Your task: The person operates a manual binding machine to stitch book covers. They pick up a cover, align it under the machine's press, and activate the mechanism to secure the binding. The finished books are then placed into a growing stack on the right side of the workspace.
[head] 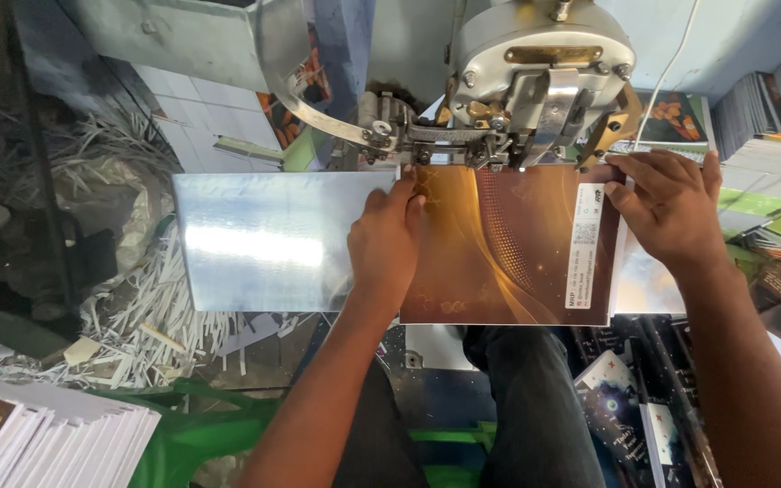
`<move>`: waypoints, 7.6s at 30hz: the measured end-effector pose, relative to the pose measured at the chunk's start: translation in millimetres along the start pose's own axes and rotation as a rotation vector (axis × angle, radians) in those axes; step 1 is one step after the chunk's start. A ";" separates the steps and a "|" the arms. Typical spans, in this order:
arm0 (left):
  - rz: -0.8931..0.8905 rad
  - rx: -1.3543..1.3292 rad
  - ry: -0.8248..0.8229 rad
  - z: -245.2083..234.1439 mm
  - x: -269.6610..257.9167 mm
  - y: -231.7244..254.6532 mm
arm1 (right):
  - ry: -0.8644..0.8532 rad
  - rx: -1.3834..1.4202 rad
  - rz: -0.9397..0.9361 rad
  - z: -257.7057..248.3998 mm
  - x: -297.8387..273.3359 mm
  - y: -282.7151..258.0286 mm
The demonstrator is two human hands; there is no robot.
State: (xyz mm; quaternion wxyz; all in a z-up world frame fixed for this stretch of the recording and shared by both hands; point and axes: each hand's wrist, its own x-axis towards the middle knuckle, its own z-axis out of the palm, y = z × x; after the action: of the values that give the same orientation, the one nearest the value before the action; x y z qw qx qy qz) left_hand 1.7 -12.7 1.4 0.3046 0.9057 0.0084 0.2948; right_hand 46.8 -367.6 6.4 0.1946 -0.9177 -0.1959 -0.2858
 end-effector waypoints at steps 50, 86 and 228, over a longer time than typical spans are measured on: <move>0.120 0.004 -0.069 56.3 -23.0 56.7 | 0.082 -0.105 -0.193 25.6 10.9 -44.2; 0.060 -0.450 -0.337 73.0 -56.1 132.6 | -0.276 -0.438 0.042 -87.4 18.4 -9.7; -0.223 -0.960 -0.361 35.5 -62.4 11.6 | 0.082 0.209 -0.031 5.9 -60.9 -78.0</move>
State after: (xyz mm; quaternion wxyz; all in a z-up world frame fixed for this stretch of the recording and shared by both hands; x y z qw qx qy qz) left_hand -32.6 -53.7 -48.0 0.7116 0.6940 -0.0838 0.0702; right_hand -33.6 -313.8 -15.5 0.2926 -0.8768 -0.2306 -0.3041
